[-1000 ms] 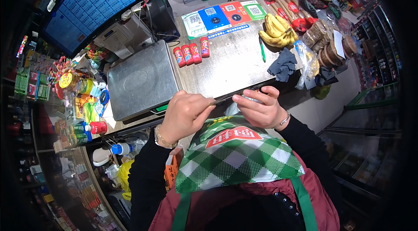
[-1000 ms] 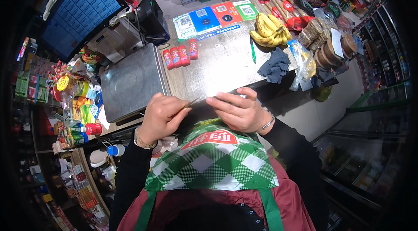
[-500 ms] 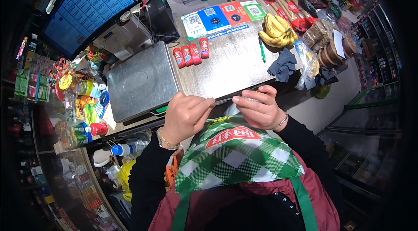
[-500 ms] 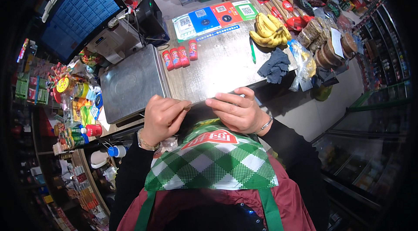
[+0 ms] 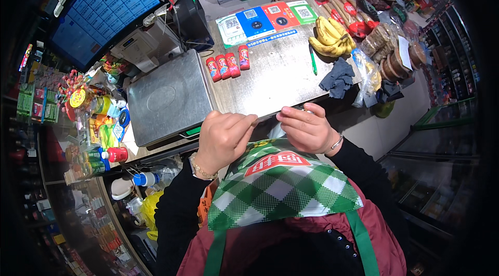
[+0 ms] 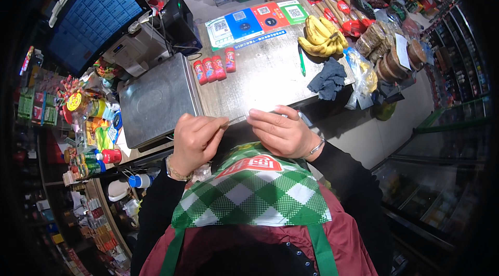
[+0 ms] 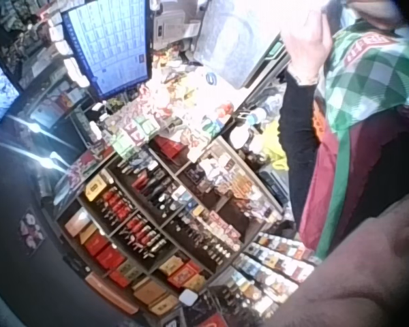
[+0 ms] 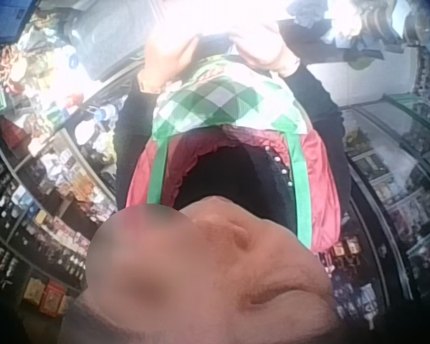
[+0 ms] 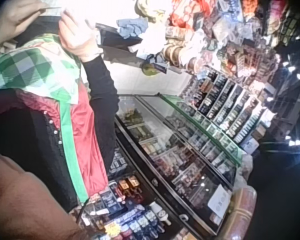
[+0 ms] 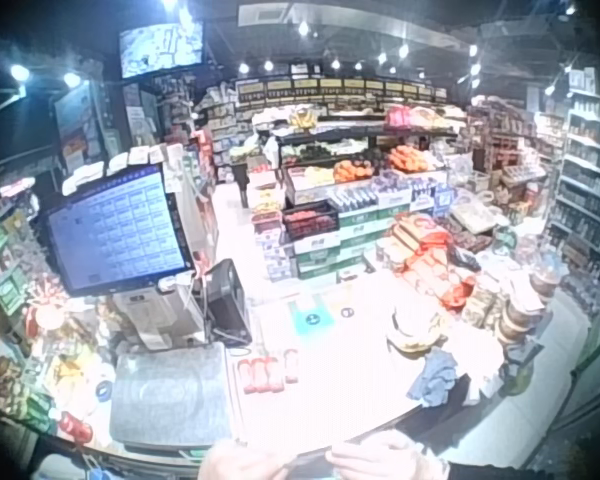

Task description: The person wipes the checkout counter with a dark cloth, then uses red-handled scissors to trim a small piece of plastic or tape from the counter surface. They continue wiping the counter and briefly reach for a yellow plastic bag before the clip ends.

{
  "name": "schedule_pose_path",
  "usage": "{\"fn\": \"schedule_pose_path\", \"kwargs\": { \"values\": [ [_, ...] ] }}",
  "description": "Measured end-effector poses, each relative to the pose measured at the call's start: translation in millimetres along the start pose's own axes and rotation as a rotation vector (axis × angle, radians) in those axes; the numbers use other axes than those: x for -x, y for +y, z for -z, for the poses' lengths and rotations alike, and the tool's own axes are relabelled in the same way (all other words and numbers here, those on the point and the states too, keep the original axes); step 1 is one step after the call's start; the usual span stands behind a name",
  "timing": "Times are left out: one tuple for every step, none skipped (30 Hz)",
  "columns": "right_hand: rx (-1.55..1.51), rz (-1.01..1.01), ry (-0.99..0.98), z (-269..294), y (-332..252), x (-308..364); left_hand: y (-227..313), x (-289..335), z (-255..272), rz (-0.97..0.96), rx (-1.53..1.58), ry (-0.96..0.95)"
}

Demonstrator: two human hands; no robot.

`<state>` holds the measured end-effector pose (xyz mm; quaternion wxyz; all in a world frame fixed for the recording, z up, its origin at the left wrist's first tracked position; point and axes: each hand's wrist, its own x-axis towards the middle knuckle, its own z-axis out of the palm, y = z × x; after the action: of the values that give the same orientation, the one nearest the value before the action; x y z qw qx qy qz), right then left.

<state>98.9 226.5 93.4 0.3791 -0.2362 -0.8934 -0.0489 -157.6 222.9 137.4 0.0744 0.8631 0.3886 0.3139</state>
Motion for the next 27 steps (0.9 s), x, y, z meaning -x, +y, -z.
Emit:
{"fn": "schedule_pose_path", "kwargs": {
  "values": [
    [-0.006, 0.007, -0.005, -0.2, -0.7, -0.5, 0.0, -0.2, 0.5, -0.005, -0.025, -0.004],
    [-0.011, 0.014, -0.01, -0.1, -1.3, -0.9, 0.1, -0.4, 0.7, -0.004, -0.033, -0.004],
    [-0.015, 0.021, -0.015, 0.2, -1.7, -1.4, 0.3, -0.8, 0.8, 0.007, -0.028, -0.007],
    [-0.02, 0.014, -0.015, 0.7, -2.4, -1.9, 0.5, -1.1, 0.7, -0.002, -0.047, -0.003],
    [-0.017, 0.02, -0.015, 1.2, -2.6, -2.5, 0.8, -1.4, 0.6, -0.001, -0.051, -0.002],
    [-0.015, 0.024, -0.016, 1.7, -2.8, -3.1, 1.0, -1.6, 0.7, 0.007, -0.043, -0.002],
    [-0.014, 0.026, -0.015, 2.3, -2.9, -3.6, 1.0, -1.8, 0.8, -0.003, -0.058, -0.003],
    [-0.01, 0.031, -0.021, 2.8, -2.7, -4.2, 1.0, -2.0, 1.0, -0.005, -0.061, -0.005],
    [-0.008, 0.035, -0.025, 3.2, -2.6, -4.7, 1.0, -2.1, 1.2, -0.001, -0.051, -0.006],
    [-0.008, 0.037, -0.03, 3.6, -2.4, -5.2, 1.0, -2.1, 1.3, -0.008, -0.064, -0.009],
    [-0.006, 0.04, -0.034, 4.0, -2.1, -5.6, 1.0, -2.2, 1.5, -0.009, -0.065, -0.011],
    [-0.006, 0.041, -0.038, 4.4, -1.9, -5.9, 0.8, -2.2, 1.5, -0.002, -0.055, -0.013],
    [-0.005, 0.042, -0.042, 4.6, -1.8, -6.2, 0.6, -2.3, 1.6, -0.014, -0.073, -0.015],
    [-0.004, 0.045, -0.041, 4.7, -1.7, -6.5, 0.2, -2.3, 1.7, -0.019, -0.079, -0.017],
    [-0.003, 0.047, -0.04, 4.8, -1.6, -6.7, -0.1, -2.3, 1.8, -0.017, -0.076, -0.022],
    [-0.002, 0.049, -0.04, 4.9, -1.6, -6.9, -0.5, -1.9, 2.3, -0.035, -0.107, -0.029],
    [-0.002, 0.057, -0.042, 5.2, -1.3, -6.9, -0.8, -1.4, 2.8, -0.046, -0.127, -0.038],
    [-0.002, 0.063, -0.044, 5.7, -0.8, -7.0, -1.0, -1.0, 3.1, -0.051, -0.135, -0.047],
    [-0.002, 0.07, -0.046, 6.1, -0.3, -7.0, -1.2, -0.7, 3.0, -0.069, -0.159, -0.035],
    [-0.001, 0.074, -0.045, 6.3, 0.1, -7.2, -1.4, -0.5, 2.6, -0.081, -0.169, -0.023],
    [0.0, 0.078, -0.045, 6.4, 0.5, -7.3, -1.6, -0.3, 2.1, -0.087, -0.17, -0.012],
    [0.001, 0.081, -0.044, 6.6, 0.9, -7.4, -1.6, 0.0, 1.6, -0.095, -0.183, -0.004],
    [0.005, 0.084, -0.039, 6.6, 1.3, -7.5, -1.4, 0.4, 0.8, -0.097, -0.186, 0.003],
    [0.01, 0.088, -0.034, 6.5, 1.7, -7.6, -1.2, 0.7, 0.1, -0.099, -0.189, 0.01],
    [0.016, 0.09, -0.03, 6.5, 2.0, -7.6, -0.9, 1.2, -0.6, -0.099, -0.19, 0.016],
    [0.022, 0.091, -0.025, 6.3, 2.0, -7.6, -0.9, 1.6, -1.1, -0.099, -0.191, 0.022],
    [0.029, 0.091, -0.022, 6.0, 1.8, -7.6, -0.8, 2.1, -1.5, -0.096, -0.184, 0.028]
  ]
}}
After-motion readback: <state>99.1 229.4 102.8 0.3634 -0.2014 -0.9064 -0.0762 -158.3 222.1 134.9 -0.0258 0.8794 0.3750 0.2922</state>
